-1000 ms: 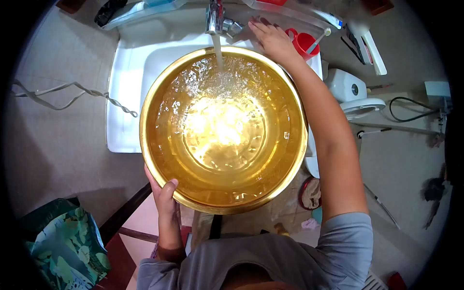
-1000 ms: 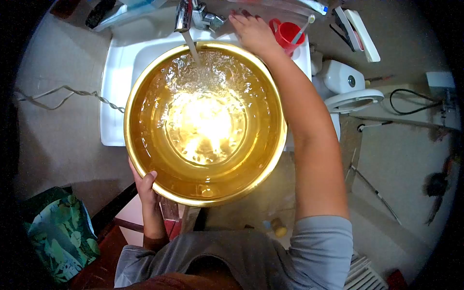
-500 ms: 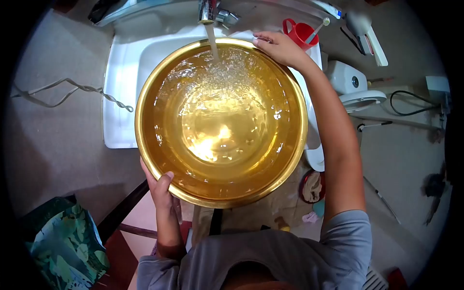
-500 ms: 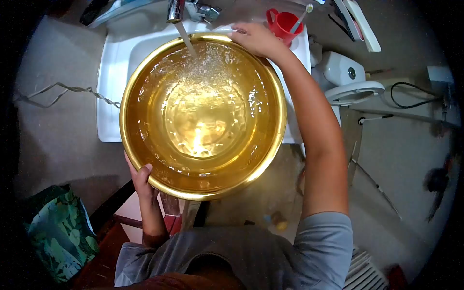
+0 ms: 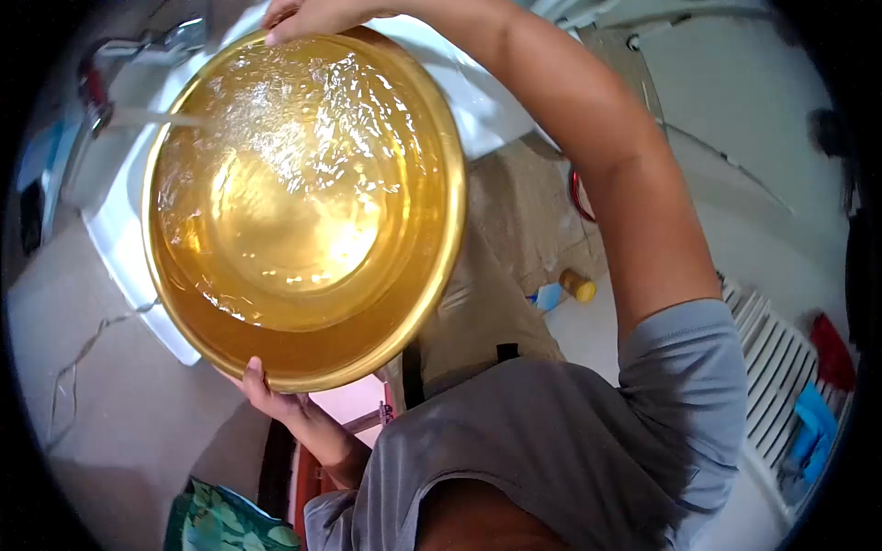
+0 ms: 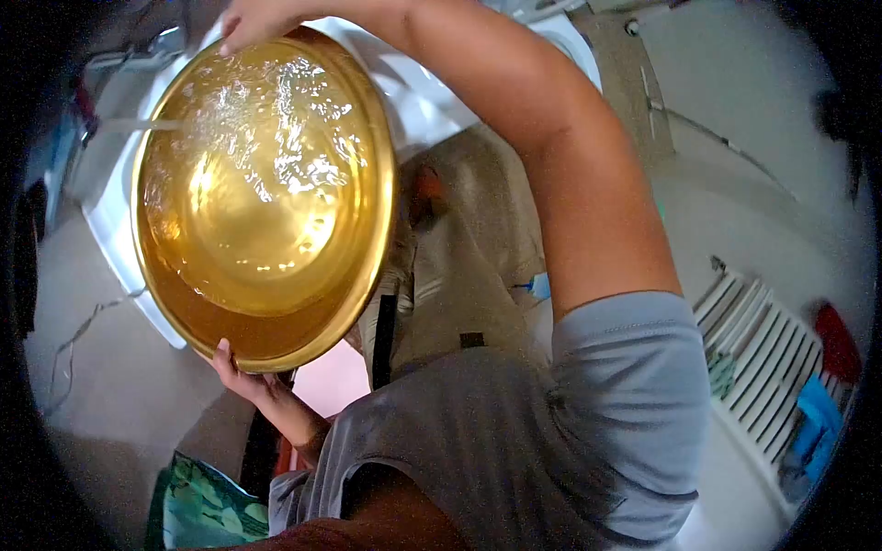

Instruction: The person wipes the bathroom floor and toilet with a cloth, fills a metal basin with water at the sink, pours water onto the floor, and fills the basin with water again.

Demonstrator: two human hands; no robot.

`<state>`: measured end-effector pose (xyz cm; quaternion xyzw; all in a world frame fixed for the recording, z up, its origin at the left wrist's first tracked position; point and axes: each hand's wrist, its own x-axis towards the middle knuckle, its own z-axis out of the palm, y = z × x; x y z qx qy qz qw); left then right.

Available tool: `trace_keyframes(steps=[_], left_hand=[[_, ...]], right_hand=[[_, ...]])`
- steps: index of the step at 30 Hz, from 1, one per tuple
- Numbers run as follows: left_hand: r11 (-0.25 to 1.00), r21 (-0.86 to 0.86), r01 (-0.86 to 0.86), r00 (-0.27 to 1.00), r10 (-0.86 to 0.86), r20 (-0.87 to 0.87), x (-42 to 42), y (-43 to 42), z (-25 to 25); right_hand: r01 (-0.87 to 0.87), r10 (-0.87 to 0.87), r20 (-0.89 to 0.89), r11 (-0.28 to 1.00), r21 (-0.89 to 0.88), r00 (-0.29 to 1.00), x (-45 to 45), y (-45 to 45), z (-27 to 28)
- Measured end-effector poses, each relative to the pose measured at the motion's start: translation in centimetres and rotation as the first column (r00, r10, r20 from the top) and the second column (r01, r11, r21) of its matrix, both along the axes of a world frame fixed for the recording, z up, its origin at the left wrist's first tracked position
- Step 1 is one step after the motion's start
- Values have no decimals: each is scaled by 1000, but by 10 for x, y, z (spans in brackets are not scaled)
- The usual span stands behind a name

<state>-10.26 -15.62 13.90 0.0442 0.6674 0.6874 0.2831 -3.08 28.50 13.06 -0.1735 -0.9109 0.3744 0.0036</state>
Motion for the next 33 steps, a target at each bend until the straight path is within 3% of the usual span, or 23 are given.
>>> trace_keyframes(steps=[3,5,7,11,12,13,15,16,18,21,24,28,31,33], left_hand=[[997,-71,-9,1000,8,-12,5,4,1],[997,-74,-28,998,32,62,2,-2,-3],[990,-128,-59,994,71,88,4,4,4],[997,-82,-5,998,10,63,1,0,-1],[997,-74,13,1000,-11,29,3,2,1],[998,-65,21,1000,-22,-14,5,5,2],[1000,-19,14,999,-15,-51,6,11,5],[1000,8,-3,999,3,-39,6,11,3],[1000,19,-20,1000,19,14,4,7,3],[997,72,6,1000,-8,18,4,10,3],[998,63,13,1000,-12,-9,6,13,7],[993,104,-51,998,46,51,10,16,10],[995,96,-15,999,18,-33,10,13,5],[995,98,-32,999,35,-29,11,14,6]], right_hand=[[-38,39,18,999,-12,999,43,-4,34],[69,-73,41,992,108,996,42,7,12],[40,-40,65,999,5,997,46,11,15],[-20,25,-53,996,89,998,35,38,-5],[122,-113,-166,992,41,980,39,26,-1],[14,49,-278,975,220,959,25,43,-20],[112,-47,-403,984,140,914,13,37,-27],[136,-96,-336,986,96,937,9,36,-17],[325,-365,-294,929,-176,884,-5,20,-1],[398,-520,-198,805,-441,831,-41,31,-19],[368,-504,-53,693,-620,862,-60,33,-18],[474,-634,-66,638,-606,770,-85,28,-15],[473,-515,-254,855,-211,818,-94,20,-18],[395,-481,-326,869,-297,814,-101,16,-25]])
